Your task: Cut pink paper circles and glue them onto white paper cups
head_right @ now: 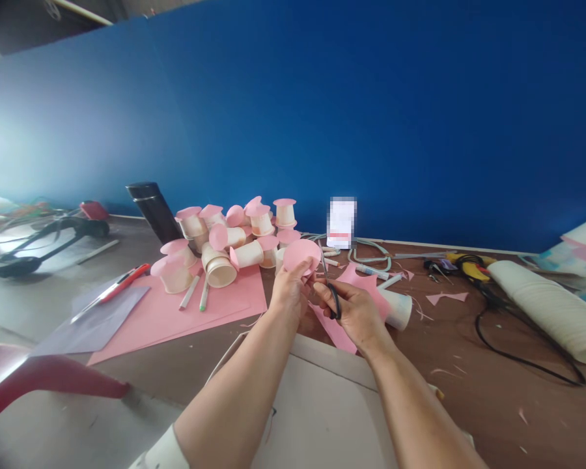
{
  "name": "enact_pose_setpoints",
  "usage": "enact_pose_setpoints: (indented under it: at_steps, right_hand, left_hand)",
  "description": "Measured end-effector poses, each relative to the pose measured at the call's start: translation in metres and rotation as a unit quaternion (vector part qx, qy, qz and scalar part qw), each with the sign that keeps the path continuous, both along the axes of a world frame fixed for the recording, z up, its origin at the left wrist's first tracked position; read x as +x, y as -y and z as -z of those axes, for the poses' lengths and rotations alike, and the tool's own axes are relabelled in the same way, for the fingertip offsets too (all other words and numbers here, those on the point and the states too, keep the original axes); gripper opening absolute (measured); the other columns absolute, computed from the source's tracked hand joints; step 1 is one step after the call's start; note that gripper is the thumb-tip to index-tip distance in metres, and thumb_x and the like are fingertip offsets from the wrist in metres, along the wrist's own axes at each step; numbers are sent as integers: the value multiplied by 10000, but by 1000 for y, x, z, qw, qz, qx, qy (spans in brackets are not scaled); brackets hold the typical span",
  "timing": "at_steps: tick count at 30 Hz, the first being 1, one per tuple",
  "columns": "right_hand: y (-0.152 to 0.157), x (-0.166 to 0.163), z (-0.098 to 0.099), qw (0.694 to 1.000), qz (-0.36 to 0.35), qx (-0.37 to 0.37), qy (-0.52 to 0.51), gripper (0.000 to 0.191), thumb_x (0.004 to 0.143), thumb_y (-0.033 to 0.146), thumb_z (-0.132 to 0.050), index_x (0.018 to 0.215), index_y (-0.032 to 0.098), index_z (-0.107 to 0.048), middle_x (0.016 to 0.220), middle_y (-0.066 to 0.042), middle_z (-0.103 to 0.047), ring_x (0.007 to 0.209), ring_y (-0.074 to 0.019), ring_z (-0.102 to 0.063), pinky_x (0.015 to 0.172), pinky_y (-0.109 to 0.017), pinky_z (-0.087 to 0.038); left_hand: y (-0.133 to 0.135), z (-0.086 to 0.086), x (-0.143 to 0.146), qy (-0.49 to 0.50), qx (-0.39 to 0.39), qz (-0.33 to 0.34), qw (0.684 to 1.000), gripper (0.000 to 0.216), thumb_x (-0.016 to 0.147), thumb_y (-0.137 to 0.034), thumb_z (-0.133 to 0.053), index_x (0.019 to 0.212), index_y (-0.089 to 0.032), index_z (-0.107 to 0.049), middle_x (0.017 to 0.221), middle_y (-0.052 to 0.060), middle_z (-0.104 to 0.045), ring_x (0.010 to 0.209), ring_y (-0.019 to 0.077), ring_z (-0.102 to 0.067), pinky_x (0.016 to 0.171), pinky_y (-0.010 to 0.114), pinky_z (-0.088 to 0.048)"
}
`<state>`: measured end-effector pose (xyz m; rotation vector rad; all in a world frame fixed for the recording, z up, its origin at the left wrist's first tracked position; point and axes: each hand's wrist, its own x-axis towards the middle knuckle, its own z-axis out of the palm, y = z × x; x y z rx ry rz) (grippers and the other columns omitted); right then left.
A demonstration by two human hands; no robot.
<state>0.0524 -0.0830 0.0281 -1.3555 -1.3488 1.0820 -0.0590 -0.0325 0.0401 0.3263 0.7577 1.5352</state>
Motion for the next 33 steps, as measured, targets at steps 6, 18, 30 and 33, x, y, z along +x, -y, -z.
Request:
enact_pose_setpoints:
  at_steps: [6, 18, 30, 33]
  right_hand:
    - [1, -2, -2, 1000, 6, -5, -18, 608, 705, 655, -710, 1061, 164, -753, 632, -16, -583, 568, -124, -503, 458, -235, -310]
    - [0, 0, -2, 1000, 7, -9, -16, 575, 722, 640, -708, 1066, 181, -755, 624, 0, -588, 563, -112, -500, 468, -231, -309]
    - [1, 0, -2, 1000, 8, -5, -2, 573, 728, 665, -683, 1034, 188, -765, 621, -3, -579, 556, -118, -493, 466, -241, -314]
    - [1, 0, -2, 1000, 9, -5, 4, 594, 730, 666, -681, 1061, 179, -759, 622, -8, -581, 551, -120, -490, 464, -244, -316]
  left_hand:
    - [0, -1, 0, 3, -4, -8, 1000, 323, 669, -86, -751, 958, -146, -617, 851, 52, -676, 628, 97, -625, 599, 204, -491]
    - [0, -2, 0, 4, -1, -13, 1000, 327, 684, -73, -740, 970, -168, -612, 874, 36, -678, 653, 87, -629, 611, 188, -492]
    - [0, -3, -2, 1, -7, -10, 1000, 346, 672, -90, -757, 980, -170, -620, 914, 49, -694, 681, 92, -643, 623, 183, -491]
    - [-1, -2, -2, 2, -7, -7, 1000, 360, 666, -89, -760, 988, -172, -622, 927, 49, -694, 689, 90, -646, 627, 180, -489]
